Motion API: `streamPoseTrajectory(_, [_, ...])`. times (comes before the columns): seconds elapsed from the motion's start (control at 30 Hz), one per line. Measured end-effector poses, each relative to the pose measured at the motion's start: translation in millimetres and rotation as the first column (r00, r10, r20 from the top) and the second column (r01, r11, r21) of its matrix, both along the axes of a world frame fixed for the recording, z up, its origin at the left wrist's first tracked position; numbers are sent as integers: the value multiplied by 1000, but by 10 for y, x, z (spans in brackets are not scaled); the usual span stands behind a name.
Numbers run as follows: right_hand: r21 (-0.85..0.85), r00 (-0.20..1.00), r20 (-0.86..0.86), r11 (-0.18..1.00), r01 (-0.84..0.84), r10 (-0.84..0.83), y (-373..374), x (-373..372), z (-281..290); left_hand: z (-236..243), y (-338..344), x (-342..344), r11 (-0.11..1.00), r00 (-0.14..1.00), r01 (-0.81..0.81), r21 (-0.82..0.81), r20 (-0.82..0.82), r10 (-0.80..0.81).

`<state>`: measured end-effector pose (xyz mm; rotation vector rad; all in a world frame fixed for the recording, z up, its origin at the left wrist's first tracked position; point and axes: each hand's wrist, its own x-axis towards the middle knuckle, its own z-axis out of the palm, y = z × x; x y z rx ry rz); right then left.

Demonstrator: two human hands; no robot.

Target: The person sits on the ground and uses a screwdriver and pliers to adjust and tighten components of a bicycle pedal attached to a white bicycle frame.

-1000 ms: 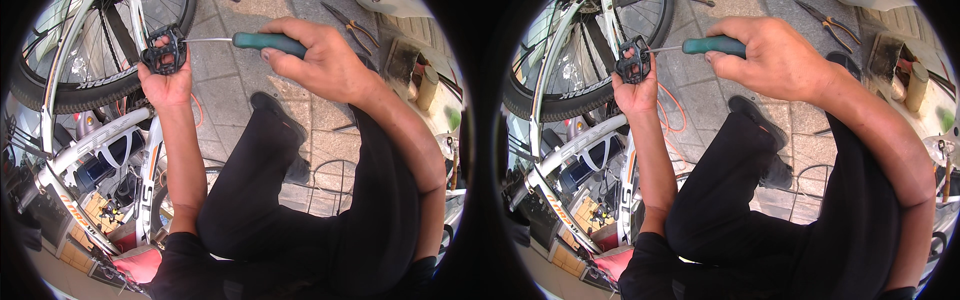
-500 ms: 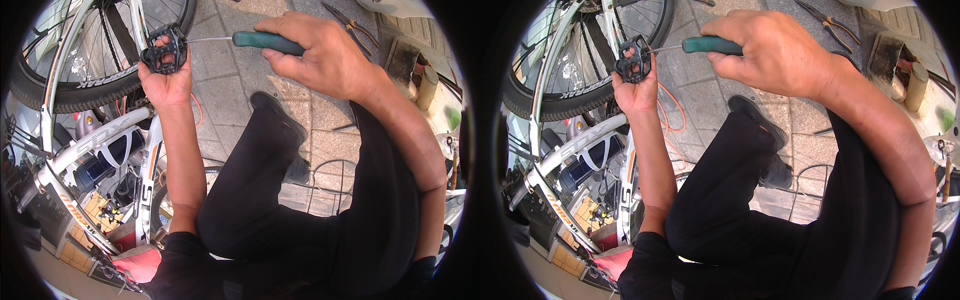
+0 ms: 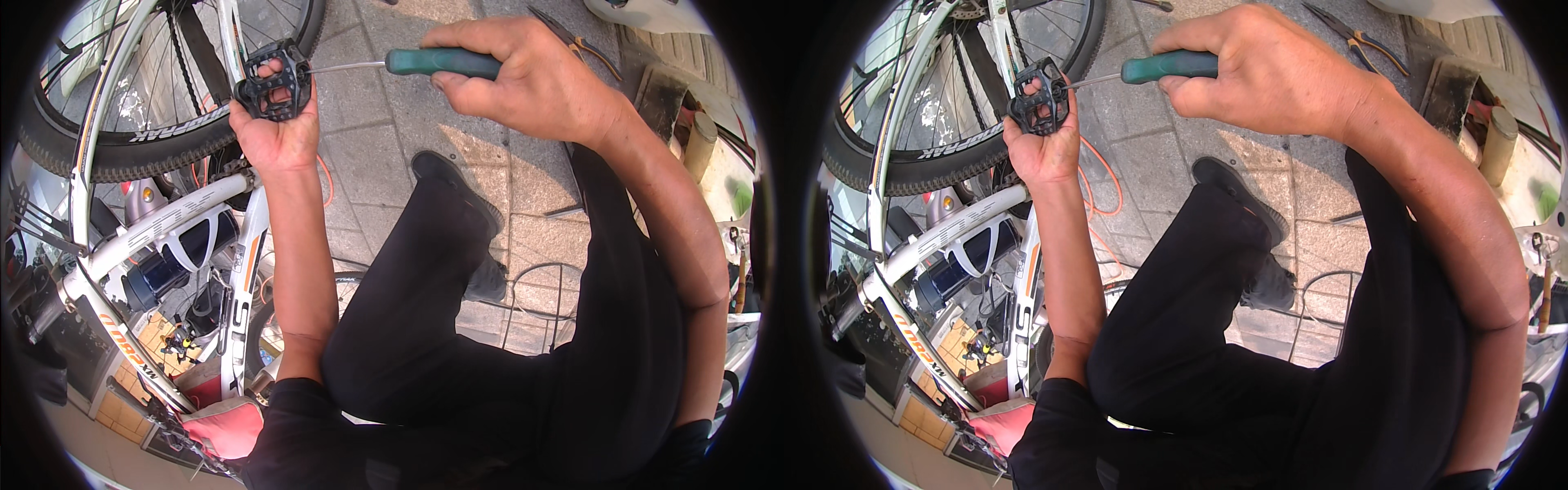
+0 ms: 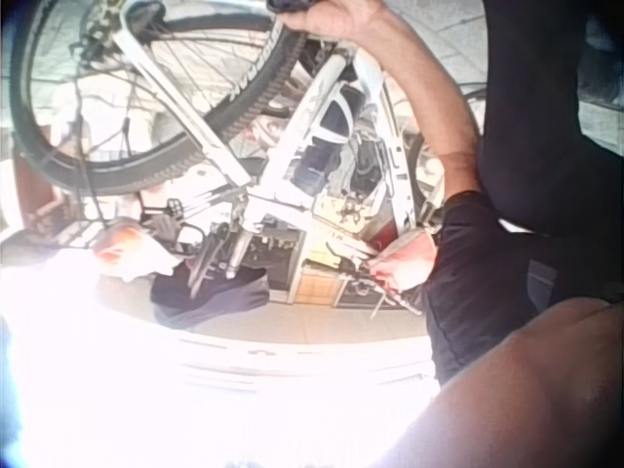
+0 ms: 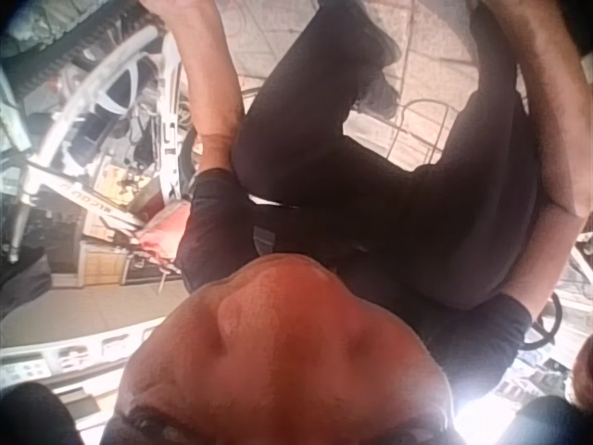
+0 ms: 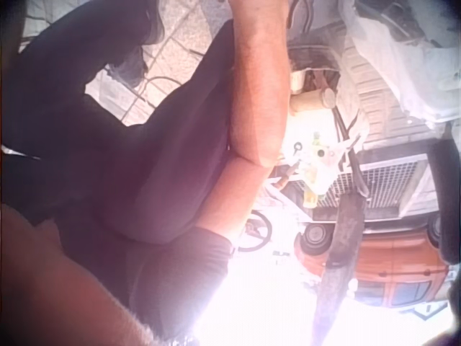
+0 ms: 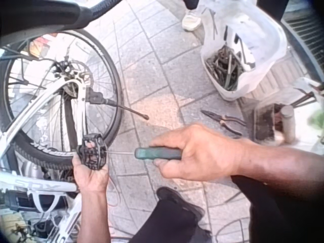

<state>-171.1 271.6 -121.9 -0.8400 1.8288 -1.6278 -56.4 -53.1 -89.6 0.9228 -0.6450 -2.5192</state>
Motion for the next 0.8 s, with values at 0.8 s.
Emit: streamPoseTrajectory(0.8, [-91,965,-249,994,55,-77,-174,94,-146,56,-35,-33,1000,998,8,2,68,-8])
